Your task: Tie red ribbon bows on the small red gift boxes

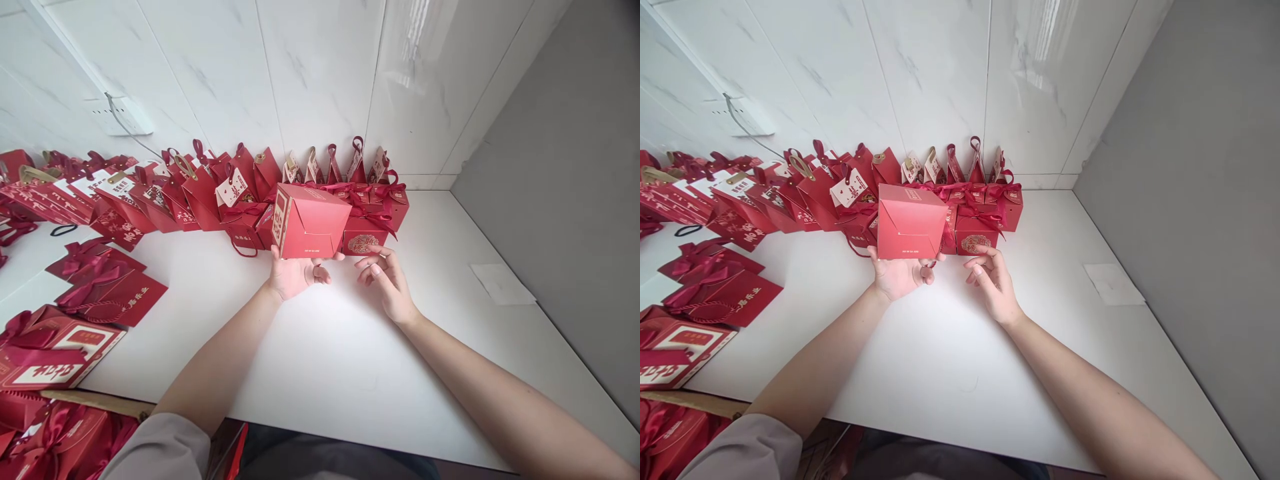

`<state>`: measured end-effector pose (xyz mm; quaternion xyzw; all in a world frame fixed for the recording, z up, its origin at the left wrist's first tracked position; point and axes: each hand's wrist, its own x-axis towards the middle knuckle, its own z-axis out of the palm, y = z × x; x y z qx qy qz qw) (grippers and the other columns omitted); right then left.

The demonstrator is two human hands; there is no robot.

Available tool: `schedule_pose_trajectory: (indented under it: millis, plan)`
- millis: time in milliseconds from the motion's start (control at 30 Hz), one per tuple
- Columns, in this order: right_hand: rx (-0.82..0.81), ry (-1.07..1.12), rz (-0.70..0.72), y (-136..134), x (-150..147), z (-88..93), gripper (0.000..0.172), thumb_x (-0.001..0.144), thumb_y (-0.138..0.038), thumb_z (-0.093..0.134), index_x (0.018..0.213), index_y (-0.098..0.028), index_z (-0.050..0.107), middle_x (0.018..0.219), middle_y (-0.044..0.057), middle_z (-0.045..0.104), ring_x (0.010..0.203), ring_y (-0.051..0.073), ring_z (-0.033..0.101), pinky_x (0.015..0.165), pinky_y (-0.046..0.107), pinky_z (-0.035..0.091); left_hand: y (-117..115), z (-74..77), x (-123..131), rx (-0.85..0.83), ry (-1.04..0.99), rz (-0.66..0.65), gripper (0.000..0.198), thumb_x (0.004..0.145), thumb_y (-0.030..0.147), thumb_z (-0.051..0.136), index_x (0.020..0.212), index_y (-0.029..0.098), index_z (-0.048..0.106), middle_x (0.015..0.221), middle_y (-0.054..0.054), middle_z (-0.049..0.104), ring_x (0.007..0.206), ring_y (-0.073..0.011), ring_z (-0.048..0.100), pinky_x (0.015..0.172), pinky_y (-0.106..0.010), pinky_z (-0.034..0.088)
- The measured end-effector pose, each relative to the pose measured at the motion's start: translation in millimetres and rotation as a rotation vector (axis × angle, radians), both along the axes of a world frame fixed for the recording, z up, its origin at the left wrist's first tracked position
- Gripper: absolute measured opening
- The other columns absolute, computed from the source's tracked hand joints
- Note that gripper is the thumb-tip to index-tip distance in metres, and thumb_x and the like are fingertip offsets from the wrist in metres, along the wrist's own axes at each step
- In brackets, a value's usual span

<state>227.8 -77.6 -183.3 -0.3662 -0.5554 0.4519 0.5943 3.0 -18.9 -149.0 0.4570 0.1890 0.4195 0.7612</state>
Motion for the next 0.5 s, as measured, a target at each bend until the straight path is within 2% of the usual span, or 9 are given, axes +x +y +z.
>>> schedule_pose_trajectory:
  millis: [133,267,367,433,500]
  plan:
    - [-0.005,-0.006,0.005,0.8,0.0,-0.7,0.04,0.096,-0.048,0.054,0.128,-0.027,0.045,0.1,0.004,0.062,0.073,0.018,0.06,0.069,0.035,0.048,0.0,-1.2,-0.8,0.011,-0.001,-0.02,0.112,0.052,0.098,0.046,0.133,0.02,0.049,0.096,-0.015,0.071,0.078,-0.0296,0.069,0.059,-0.035,0.049]
    - [-0.018,-0.009,0.031,1.0,0.2,-0.7,0.038,0.096,-0.048,0.054,0.126,-0.027,0.046,0.098,0.004,0.063,0.073,0.018,0.06,0.07,0.035,0.048,-1.2,-0.9,0.8,0.069,0.002,-0.057,0.109,0.053,0.095,0.052,0.131,0.02,0.053,0.111,-0.018,0.069,0.075,-0.0279,0.068,0.06,-0.035,0.049]
    - [-0.029,-0.005,0.056,1.0,0.4,-0.3,0.038,0.096,-0.048,0.055,0.126,-0.026,0.047,0.096,0.004,0.063,0.073,0.018,0.06,0.069,0.034,0.048,-2.6,0.0,2.7,0.085,0.011,-0.099,0.104,0.053,0.091,0.059,0.128,0.019,0.058,0.12,-0.02,0.067,0.076,-0.0256,0.067,0.066,-0.036,0.051]
    - [-0.047,-0.003,0.079,1.2,0.4,-0.1,0.038,0.096,-0.05,0.053,0.125,-0.026,0.048,0.097,0.004,0.064,0.073,0.018,0.061,0.069,0.034,0.048,-2.7,-0.3,2.3,0.052,0.028,-0.143,0.095,0.055,0.082,0.069,0.126,0.019,0.061,0.124,-0.02,0.065,0.081,-0.0251,0.067,0.073,-0.036,0.051]
    - [-0.064,-0.002,0.106,1.4,0.2,-0.3,0.039,0.099,-0.054,0.043,0.124,-0.025,0.048,0.103,0.006,0.065,0.074,0.019,0.062,0.069,0.035,0.049,-2.0,-1.8,-0.2,0.009,0.051,-0.185,0.078,0.057,0.063,0.08,0.12,0.018,0.065,0.122,-0.018,0.067,0.089,-0.0271,0.068,0.082,-0.038,0.05]
